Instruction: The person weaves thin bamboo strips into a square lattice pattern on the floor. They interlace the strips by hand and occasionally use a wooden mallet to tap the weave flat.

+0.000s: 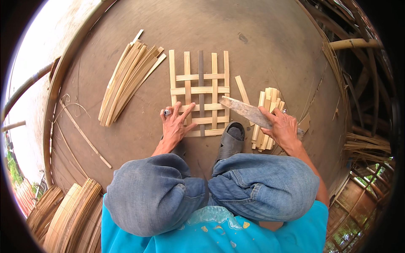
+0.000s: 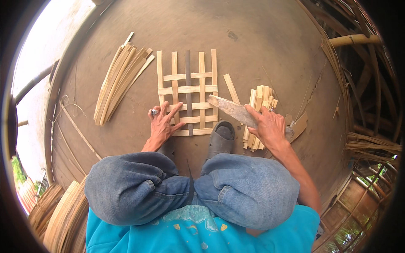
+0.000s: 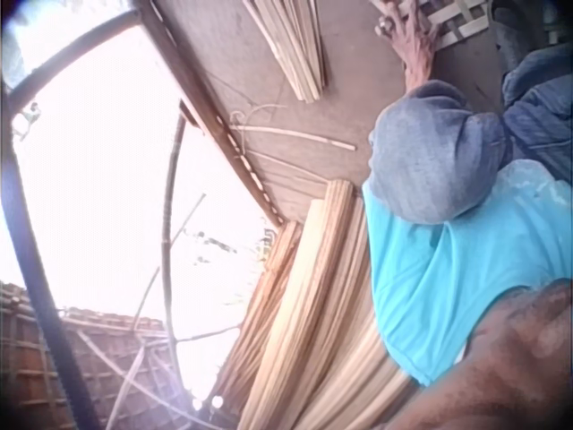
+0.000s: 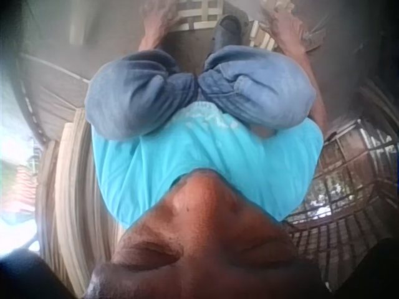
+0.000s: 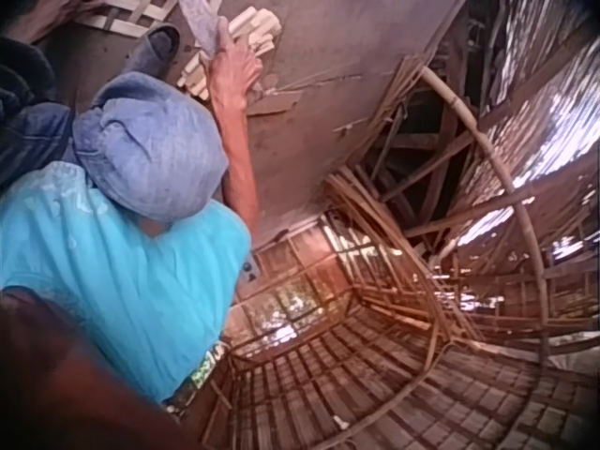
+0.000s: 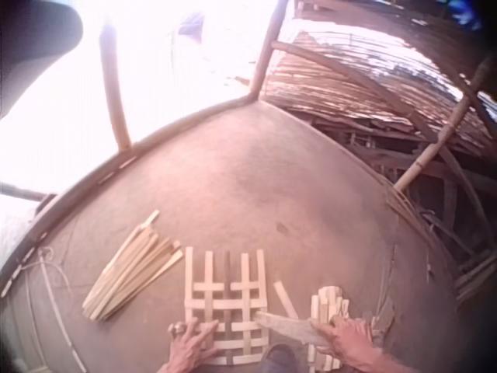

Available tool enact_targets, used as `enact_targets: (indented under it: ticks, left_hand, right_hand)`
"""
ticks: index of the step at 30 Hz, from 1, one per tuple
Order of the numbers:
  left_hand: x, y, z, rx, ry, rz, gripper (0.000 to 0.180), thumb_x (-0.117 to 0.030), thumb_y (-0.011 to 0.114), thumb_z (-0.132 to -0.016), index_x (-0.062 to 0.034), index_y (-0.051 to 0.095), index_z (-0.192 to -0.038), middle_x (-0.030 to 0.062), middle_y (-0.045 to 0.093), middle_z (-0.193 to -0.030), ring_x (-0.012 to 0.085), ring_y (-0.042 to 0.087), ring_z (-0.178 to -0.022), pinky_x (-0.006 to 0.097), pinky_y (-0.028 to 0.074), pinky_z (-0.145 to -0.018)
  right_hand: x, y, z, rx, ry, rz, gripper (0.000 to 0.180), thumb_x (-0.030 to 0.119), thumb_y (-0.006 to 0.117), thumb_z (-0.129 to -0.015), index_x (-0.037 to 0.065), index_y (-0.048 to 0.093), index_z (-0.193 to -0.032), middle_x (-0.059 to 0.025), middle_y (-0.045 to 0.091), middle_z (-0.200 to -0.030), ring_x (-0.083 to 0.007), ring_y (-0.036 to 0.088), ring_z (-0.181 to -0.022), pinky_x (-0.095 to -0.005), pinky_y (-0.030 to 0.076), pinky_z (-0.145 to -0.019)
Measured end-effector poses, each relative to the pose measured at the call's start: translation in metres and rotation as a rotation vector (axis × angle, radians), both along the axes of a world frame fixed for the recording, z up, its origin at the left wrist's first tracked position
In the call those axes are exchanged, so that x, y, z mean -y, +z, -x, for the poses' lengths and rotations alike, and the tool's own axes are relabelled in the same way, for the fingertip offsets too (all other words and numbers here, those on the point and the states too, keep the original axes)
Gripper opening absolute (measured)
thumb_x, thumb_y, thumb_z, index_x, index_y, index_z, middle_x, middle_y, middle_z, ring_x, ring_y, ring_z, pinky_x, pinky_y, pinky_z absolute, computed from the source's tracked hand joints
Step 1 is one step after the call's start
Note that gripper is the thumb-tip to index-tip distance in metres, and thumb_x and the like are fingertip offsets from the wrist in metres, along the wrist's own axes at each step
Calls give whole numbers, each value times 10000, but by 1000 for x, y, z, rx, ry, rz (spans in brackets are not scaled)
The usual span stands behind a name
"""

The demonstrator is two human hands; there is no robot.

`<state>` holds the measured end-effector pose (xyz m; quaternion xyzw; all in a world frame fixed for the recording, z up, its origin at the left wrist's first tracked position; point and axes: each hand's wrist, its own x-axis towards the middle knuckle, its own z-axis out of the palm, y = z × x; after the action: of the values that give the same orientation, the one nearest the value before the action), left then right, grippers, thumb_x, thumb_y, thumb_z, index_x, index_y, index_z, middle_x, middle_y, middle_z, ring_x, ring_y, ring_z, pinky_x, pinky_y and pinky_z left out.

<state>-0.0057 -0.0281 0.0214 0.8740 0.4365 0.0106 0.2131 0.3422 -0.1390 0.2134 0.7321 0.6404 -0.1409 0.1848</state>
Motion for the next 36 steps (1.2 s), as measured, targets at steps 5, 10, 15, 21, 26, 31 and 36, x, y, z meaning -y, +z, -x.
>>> enact_targets:
  ticks: [5, 10, 15, 21, 26, 31, 36]
  left_hand:
    - [2, 9, 1, 9, 1, -23, 821, -532, 827, -856, -386, 497, -1595, 66, 494, -1452, 307, 454, -1345, 559, 233, -1162]
    - [-10, 4, 19, 277, 92, -107, 615, -293, 797, -944, -200, 606, -1521, 54, 660, -1424, 289, 552, -1278, 472, 311, -1173]
    - [-34, 15, 16, 410, 103, -142, 500, -67, 669, -994, -95, 608, -1489, 70, 656, -1464, 303, 568, -1354, 458, 427, -1174]
    - [-64, 6, 0, 308, -2, -109, 512, -38, 566, -1039, -89, 540, -1549, 100, 560, -1584, 331, 418, -1543, 485, 303, -1293]
    - [-70, -9, 9, 297, 105, -130, 493, -82, 545, -1076, -79, 516, -1568, 120, 520, -1617, 318, 388, -1566, 480, 251, -1312]
    - [-70, 18, 9, 226, 430, 9, 304, -188, 684, -1045, -96, 751, -1327, 122, 764, -1237, 298, 632, -1241, 423, 448, -1127]
    - [-85, 11, -4, 510, 621, 289, 318, -262, 762, -1000, -35, 785, -1223, 107, 802, -1038, 184, 721, -899, 345, 575, -861]
  right_hand:
    - [-7, -8, -1, -88, -288, -190, 765, 406, 883, -820, 318, 586, -1519, -73, 696, -1042, -287, 741, -898, -445, 590, -809]
    - [-27, -58, -20, -215, -574, -409, 752, 478, 799, -891, 145, 555, -1519, -174, 705, -1331, -379, 693, -1196, -521, 562, -961]
    - [-73, -131, -45, -160, -698, -498, 723, 483, 795, -897, 91, 548, -1453, -203, 688, -1333, -402, 667, -1222, -538, 551, -969]
    - [-94, -171, -62, -119, -710, -527, 733, 498, 796, -894, 85, 554, -1450, -186, 636, -1369, -394, 644, -1241, -539, 553, -962]
    - [-95, -188, -69, -147, -684, -557, 749, 498, 809, -890, 72, 568, -1457, -163, 579, -1406, -393, 637, -1229, -531, 552, -970]
    - [-91, -190, -64, -64, -528, -770, 745, 471, 829, -893, 99, 570, -1485, -142, 592, -1382, -376, 637, -1194, -532, 547, -992]
    - [-87, -169, -21, -213, -296, -867, 421, 270, 785, -959, 93, 689, -1329, -132, 654, -1273, -317, 684, -1079, -450, 588, -888]
